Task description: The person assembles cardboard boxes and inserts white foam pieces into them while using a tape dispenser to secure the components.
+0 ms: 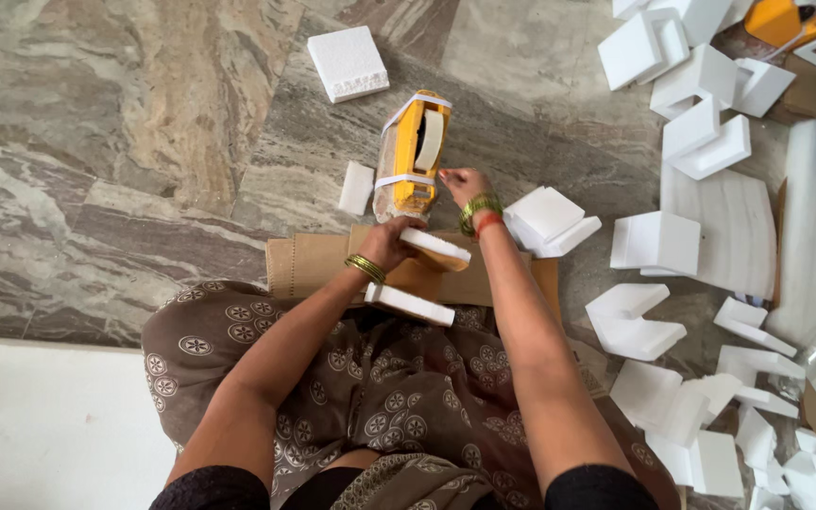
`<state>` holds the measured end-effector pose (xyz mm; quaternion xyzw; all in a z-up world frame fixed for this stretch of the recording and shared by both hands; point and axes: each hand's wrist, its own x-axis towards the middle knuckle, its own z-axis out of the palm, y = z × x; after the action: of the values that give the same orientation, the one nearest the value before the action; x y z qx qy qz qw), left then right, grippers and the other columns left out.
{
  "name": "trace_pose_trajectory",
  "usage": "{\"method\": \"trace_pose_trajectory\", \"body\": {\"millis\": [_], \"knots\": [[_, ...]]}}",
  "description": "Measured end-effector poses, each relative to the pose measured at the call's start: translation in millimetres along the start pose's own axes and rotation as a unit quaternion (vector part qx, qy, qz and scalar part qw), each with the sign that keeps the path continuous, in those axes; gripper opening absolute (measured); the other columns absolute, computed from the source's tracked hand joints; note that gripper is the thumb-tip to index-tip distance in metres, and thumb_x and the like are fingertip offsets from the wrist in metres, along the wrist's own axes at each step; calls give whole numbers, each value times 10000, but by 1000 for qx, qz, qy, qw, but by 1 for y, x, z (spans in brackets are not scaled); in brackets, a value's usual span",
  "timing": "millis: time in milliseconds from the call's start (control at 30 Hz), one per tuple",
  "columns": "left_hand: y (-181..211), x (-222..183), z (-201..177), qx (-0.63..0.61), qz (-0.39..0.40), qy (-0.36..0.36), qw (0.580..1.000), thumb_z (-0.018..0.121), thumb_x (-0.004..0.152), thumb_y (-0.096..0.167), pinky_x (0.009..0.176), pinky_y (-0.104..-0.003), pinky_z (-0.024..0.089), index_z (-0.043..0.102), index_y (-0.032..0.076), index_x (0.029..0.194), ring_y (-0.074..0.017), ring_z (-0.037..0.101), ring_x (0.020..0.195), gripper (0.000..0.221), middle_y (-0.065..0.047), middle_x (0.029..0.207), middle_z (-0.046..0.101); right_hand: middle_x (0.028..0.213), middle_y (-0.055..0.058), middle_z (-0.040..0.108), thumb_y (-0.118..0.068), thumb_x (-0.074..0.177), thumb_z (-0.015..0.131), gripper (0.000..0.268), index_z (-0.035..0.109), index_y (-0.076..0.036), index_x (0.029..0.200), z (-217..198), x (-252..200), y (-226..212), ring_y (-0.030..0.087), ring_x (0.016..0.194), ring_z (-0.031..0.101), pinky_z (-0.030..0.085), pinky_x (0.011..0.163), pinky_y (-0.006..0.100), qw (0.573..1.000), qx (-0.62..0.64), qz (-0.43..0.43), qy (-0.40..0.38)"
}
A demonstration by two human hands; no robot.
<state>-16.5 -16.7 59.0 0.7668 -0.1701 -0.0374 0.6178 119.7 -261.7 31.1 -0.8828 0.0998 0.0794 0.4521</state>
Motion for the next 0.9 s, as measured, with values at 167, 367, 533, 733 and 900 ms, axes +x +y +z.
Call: {"method": "trace_pose_trajectory", "body": {"millis": [167,367,533,733,900], "knots": [[-17,-2,-18,-16,7,-63,998,872,726,105,780,-372,591,714,185,1218,-245,723,856,523,-71,1017,779,826,-76,735,-403,911,762,305,768,-101,947,24,-5,-19,33,716,640,547,623,254,977,85,165,-103],[-11,1,-13,23,-82,-71,994,902,716,173,755,-375,586,727,191,1192,-249,730,811,508,-93,940,768,918,58,726,-142,951,760,166,739,-1,1035,2,-147,-44,120,826,631,524,744,249,965,248,46,-79],[-11,-4,-8,24,-42,-49,998,883,701,143,760,-358,599,740,174,1151,-236,764,854,473,-89,953,785,948,87,740,-129,925,694,169,693,1,1033,-2,-227,-51,210,884,745,616,817,345,881,340,253,-211],[-14,-4,-11,-6,-15,-37,999,858,697,113,781,-358,608,737,167,1158,-237,773,897,479,-97,1006,788,965,116,740,-69,944,723,169,697,43,1067,41,-204,25,212,850,726,626,784,336,886,339,253,-193],[-16,4,-36,-102,61,-181,976,820,757,115,946,-369,544,613,131,1363,-231,699,1099,640,-115,1183,735,997,119,740,-14,910,729,266,684,25,1169,74,-191,58,202,808,717,593,665,329,917,346,167,-109]]}}
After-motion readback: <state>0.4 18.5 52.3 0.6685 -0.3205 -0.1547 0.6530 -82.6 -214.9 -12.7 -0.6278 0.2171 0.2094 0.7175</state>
